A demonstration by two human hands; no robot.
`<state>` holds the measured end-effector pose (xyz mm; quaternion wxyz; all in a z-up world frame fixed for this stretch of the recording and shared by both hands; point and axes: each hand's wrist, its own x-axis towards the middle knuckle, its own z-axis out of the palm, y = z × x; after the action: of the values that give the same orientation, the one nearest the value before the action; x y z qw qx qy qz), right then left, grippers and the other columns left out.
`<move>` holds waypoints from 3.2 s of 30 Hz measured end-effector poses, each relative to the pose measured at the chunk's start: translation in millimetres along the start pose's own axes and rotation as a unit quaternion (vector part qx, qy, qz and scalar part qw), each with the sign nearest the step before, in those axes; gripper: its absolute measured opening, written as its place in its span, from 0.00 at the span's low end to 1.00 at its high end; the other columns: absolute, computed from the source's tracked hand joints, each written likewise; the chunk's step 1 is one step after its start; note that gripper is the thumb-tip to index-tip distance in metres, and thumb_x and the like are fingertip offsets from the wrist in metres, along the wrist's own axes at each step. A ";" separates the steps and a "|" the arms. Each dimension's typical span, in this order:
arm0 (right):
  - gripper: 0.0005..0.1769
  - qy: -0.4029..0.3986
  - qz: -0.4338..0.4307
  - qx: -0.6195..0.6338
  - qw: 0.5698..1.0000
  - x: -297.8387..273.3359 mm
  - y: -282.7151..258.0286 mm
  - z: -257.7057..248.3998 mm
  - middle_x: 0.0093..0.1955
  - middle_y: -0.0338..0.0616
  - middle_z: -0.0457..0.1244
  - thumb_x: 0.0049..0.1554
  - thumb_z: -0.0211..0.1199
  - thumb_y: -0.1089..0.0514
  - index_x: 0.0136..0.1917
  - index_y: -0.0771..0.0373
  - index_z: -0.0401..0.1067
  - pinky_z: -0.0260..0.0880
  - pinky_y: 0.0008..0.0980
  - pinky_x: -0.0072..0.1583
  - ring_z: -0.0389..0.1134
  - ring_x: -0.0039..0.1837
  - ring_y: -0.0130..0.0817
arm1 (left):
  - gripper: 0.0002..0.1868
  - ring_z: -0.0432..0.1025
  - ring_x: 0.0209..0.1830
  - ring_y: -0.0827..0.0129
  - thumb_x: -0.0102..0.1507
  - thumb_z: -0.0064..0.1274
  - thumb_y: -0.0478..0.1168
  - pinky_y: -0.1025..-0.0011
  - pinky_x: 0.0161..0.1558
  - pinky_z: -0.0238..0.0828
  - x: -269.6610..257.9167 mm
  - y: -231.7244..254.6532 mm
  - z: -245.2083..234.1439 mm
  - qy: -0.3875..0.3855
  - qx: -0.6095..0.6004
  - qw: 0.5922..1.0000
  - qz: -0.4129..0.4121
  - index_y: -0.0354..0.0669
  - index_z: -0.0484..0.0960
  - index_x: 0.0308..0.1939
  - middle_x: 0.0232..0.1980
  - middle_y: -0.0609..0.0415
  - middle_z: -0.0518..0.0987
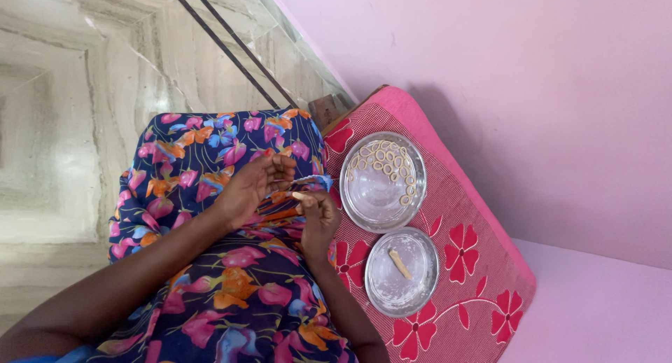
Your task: The person rolls pieces of dough between their palms to form thin ropes, then coils them into circles and places them onto metal plates.
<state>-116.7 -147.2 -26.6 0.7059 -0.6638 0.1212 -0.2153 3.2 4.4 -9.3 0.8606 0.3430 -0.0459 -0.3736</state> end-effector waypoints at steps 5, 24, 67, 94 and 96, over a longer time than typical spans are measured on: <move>0.08 0.008 -0.015 0.049 0.999 10.1 -14.6 16.3 0.48 0.43 0.68 0.66 0.58 0.63 0.57 0.68 0.73 0.71 0.27 0.54 0.68 0.49 0.24 | 0.29 0.72 0.57 0.66 0.74 0.35 0.58 0.65 0.62 0.66 2.7 5.4 1.8 -0.005 -0.059 0.998 -0.035 0.36 0.76 0.60 0.53 0.52 0.78; 0.05 -0.102 -0.003 -0.031 0.994 15.1 -30.7 24.9 0.52 0.42 0.66 0.65 0.60 0.65 0.54 0.68 0.73 0.67 0.25 0.54 0.67 0.52 0.25 | 0.28 0.73 0.60 0.63 0.75 0.36 0.56 0.64 0.68 0.66 17.5 -1.4 -6.5 -0.019 -0.160 0.987 -0.007 0.34 0.75 0.62 0.56 0.49 0.79; 0.40 -0.148 -0.195 -0.408 0.880 102.3 -37.3 120.4 0.91 0.53 0.34 0.71 0.29 0.31 0.87 0.53 0.43 0.23 0.64 0.84 0.31 0.91 0.54 | 0.49 0.53 0.83 0.62 0.71 0.34 0.73 0.60 0.80 0.49 9.1 -3.9 -3.3 -0.136 -0.286 0.947 0.052 0.43 0.52 0.84 0.86 0.47 0.50; 0.07 -0.046 -0.083 0.014 0.995 53.2 -64.4 85.9 0.53 0.39 0.63 0.66 0.64 0.61 0.53 0.66 0.70 0.65 0.26 0.59 0.63 0.55 0.24 | 0.51 0.50 0.86 0.52 0.74 0.25 0.72 0.65 0.76 0.48 -1.1 32.9 26.4 -0.235 -0.538 0.810 0.006 0.28 0.52 0.82 0.85 0.37 0.54; 0.09 -0.105 -0.138 -0.201 0.964 51.1 -83.4 89.2 0.52 0.42 0.64 0.62 0.69 0.63 0.53 0.64 0.71 0.66 0.30 0.57 0.65 0.53 0.31 | 0.49 0.49 0.85 0.62 0.69 0.27 0.72 0.62 0.83 0.42 0.2 36.8 27.9 -0.117 -0.279 0.951 0.056 0.39 0.53 0.81 0.85 0.49 0.54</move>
<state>-43.0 -94.1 69.7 0.5302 -0.8213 -0.0053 -0.2107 16.5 6.6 34.8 0.9303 0.0398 -0.0595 -0.3598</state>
